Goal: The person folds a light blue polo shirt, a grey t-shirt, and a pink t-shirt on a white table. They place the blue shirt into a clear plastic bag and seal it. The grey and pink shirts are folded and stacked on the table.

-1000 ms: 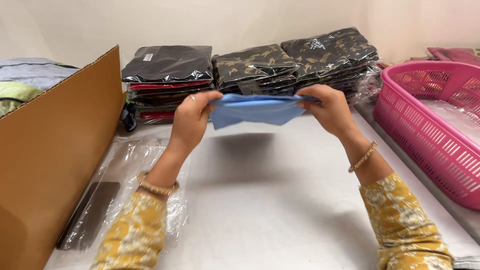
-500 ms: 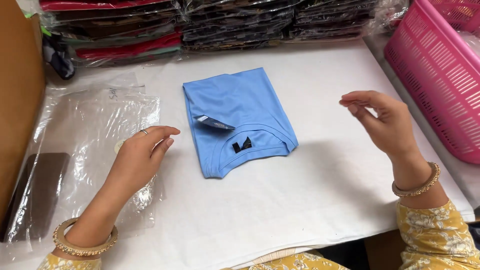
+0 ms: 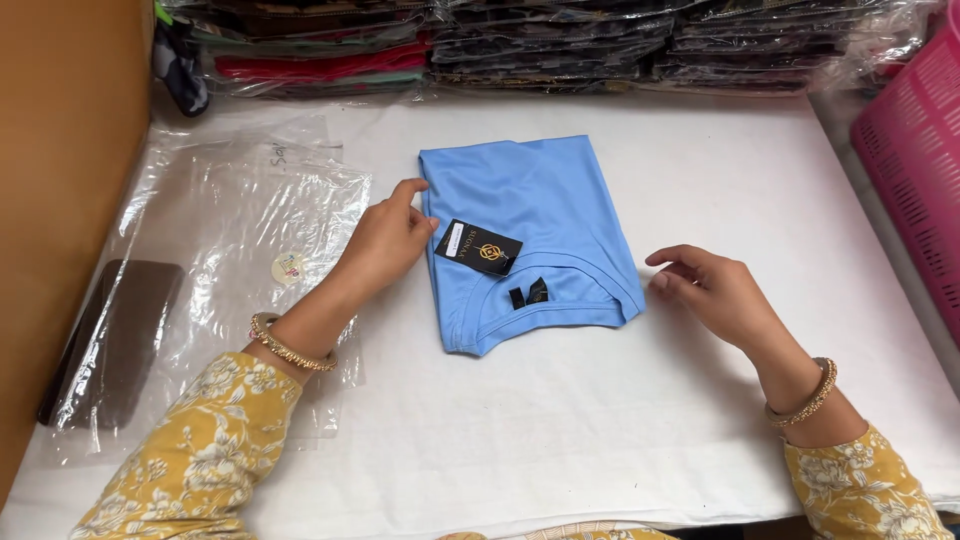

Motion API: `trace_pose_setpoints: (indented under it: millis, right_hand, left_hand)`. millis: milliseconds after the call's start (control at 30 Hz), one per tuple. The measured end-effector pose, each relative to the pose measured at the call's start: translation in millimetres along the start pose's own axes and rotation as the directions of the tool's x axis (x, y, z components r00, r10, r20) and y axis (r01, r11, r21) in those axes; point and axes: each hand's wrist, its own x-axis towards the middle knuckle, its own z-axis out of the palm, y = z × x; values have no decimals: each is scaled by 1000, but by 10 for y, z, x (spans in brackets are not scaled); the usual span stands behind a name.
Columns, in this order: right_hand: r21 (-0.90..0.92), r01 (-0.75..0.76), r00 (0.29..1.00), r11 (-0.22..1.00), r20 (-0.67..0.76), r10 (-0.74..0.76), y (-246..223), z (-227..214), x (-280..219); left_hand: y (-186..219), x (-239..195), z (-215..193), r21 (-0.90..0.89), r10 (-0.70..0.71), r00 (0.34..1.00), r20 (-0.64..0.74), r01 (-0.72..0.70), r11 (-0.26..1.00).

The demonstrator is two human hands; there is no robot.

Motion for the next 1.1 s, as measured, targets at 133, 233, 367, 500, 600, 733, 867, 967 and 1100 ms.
trace_pose_setpoints:
  millis: [133, 233, 367, 500, 600, 733, 867, 967, 1100]
  right_hand:
    - [254, -135, 989, 958, 91, 115, 43, 97, -13]
    - [231, -50, 997, 972, 67, 35, -60, 148, -16]
    - [159, -40, 997, 986, 71, 29, -121, 163, -34]
    - [122, -73, 993, 990, 106, 60, -101, 193, -17]
    - [66, -33, 994, 997, 103, 26, -130, 165, 1]
    - [-151, 267, 955, 952, -91, -283, -245, 53, 217]
    - [-342, 540, 800, 769, -74, -595, -436, 343, 887]
    - [-391, 501, 823, 772, -61, -565, -554, 692, 1305]
    - [-508, 300, 944, 808, 40, -327, -549, 885, 1434]
  left_hand:
    - [4, 335, 128, 4, -38, 992, -123, 38, 999]
    - [-64, 541, 201, 3, -5, 977, -211, 6, 1000]
    - [-81, 718, 210, -38, -67, 966, -249, 60, 997]
    - [-105, 783, 156, -125, -97, 956, -278, 64, 990]
    - [-121, 746, 197, 31, -24, 943, -331, 37, 999]
    - [-99, 772, 533, 353, 408, 862, -300, -297, 887]
    - [244, 686, 814, 410, 370, 928, -35, -324, 852]
    - [207, 744, 882, 445, 274, 959, 65, -274, 853]
    - [3, 810, 758, 526, 177, 983, -49, -125, 841]
